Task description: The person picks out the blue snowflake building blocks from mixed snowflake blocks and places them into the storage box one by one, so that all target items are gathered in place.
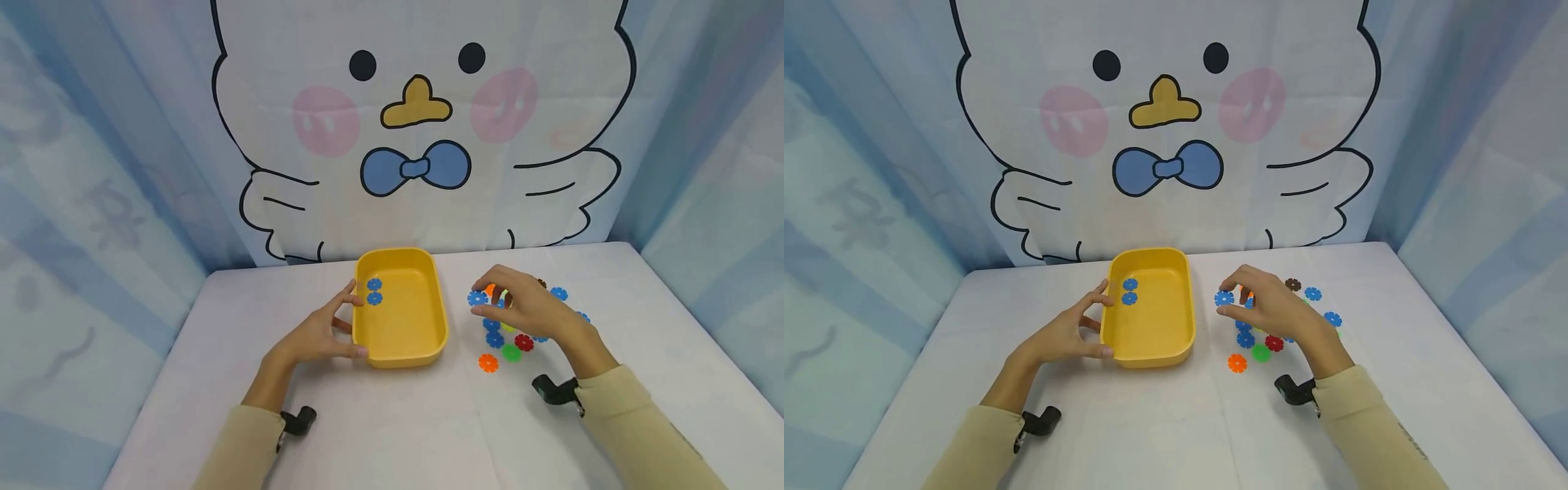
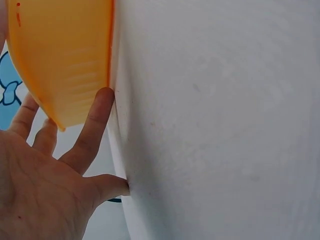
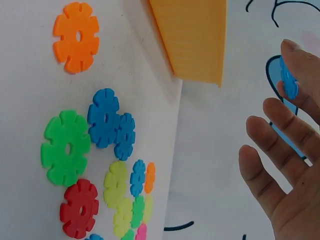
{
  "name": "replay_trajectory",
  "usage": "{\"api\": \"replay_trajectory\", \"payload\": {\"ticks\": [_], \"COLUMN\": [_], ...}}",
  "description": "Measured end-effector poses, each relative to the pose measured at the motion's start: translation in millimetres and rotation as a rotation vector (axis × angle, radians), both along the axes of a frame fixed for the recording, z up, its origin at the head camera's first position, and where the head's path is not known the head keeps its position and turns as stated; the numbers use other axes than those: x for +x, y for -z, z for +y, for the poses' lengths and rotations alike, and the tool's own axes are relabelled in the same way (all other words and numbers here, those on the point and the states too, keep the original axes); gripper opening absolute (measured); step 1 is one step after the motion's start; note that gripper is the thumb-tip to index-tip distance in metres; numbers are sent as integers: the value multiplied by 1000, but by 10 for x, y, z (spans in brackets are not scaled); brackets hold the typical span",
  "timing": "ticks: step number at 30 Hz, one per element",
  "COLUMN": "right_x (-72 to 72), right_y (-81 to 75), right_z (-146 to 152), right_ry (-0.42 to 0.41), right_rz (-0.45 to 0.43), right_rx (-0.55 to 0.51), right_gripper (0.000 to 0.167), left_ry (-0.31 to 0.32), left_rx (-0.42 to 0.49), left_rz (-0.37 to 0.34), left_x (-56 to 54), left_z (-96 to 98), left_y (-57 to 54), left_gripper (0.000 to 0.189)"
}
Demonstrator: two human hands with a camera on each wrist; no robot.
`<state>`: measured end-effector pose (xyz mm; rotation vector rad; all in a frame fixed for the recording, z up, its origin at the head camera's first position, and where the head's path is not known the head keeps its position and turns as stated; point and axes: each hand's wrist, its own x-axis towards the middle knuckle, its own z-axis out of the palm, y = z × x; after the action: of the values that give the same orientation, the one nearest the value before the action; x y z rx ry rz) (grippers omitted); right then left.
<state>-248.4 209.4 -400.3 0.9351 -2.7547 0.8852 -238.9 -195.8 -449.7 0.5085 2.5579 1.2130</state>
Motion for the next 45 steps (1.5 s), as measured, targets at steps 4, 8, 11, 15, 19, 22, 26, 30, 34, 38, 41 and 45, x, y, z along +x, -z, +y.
{"api": "replay_trajectory", "payload": {"ticks": [4, 8, 11, 15, 19, 22, 26, 30, 34, 38, 41, 45], "right_x": [-11, -24, -47, -88, -121, -143, -178, -213, -244, -271, -291, -319], "right_y": [-15, -1, 35, 96, 128, 136, 118, 90, 88, 93, 92, 91], "right_z": [-62, -115, -168, -249, -325, -377, -455, -523, -577, -632, -680, -778], "right_ry": [-17, -15, -27, -43, -45, -62, -76, -88, -104, -111, -125, -142], "right_rz": [-3, -8, -19, -34, -46, -51, -41, -39, -56, -50, -41, -42], "right_rx": [-11, -32, -52, -78, -108, -118, -115, -113, -110, -103, -108, -108], "right_gripper": [35, 36, 36, 39, 40, 37, 36, 36, 33, 30, 28, 28], "left_ry": [-5, 8, 12, -5, 4, 10, 3, 5, 17, 20, 10, 7], "left_rx": [-16, -19, -13, -21, -12, -4, -5, -6, -1, 2, -3, -10], "left_rz": [6, 9, -1, -10, -8, -12, -14, -14, -17, -16, -22, -24], "left_x": [0, -14, -20, -16, -8, -7, -5, -5, -14, -22, -23, -16], "left_z": [16, 36, 41, 30, 15, 10, 2, -2, 2, 4, 5, -5], "left_y": [-9, -18, -8, 16, 24, 31, 32, 22, 25, 20, 13, 10], "left_gripper": [89, 90, 89, 89, 89, 88, 88, 89, 89, 88, 87, 87]}}
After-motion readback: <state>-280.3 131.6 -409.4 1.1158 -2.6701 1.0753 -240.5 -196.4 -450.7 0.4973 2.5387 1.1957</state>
